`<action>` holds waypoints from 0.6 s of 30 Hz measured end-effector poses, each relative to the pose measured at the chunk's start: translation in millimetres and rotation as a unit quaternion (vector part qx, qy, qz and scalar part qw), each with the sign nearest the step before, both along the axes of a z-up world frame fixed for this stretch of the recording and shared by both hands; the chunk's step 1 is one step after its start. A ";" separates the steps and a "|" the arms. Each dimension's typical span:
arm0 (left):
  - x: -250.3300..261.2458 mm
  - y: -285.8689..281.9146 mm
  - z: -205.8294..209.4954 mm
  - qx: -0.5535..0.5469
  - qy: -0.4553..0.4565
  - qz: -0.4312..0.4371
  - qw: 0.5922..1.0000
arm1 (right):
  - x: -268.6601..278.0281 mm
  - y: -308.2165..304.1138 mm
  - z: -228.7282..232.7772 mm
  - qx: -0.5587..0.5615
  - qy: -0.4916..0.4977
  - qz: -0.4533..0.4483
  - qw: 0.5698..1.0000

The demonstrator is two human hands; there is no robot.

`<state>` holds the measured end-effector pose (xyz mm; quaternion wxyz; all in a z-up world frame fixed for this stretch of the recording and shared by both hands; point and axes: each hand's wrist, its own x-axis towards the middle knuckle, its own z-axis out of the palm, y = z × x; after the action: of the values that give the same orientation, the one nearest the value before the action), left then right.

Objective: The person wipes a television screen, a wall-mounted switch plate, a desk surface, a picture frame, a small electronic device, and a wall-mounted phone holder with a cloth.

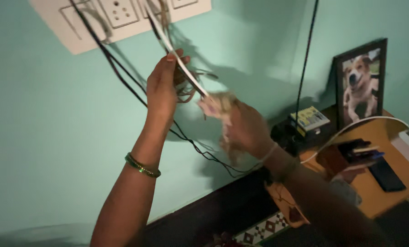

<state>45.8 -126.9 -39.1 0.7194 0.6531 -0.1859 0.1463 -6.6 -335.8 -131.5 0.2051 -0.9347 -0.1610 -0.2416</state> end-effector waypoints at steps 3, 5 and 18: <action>-7.4 -17.9 -5.0 0.008 0.022 -0.023 0.999 | -3.4 -45.0 -33.7 -0.019 -0.025 -0.033 0.999; -8.6 -31.7 -11.4 0.012 0.030 -0.028 0.999 | -0.6 -58.9 -37.9 -0.017 -0.065 -0.008 0.998; -16.9 -58.6 -15.3 0.005 0.022 -0.068 0.997 | 1.8 -125.8 -137.3 -0.051 0.029 -0.127 0.990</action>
<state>28.9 -185.5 -54.4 0.7286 0.6453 -0.2148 0.0817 -4.8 -461.6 -268.8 0.1296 -0.9634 -0.0466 -0.2300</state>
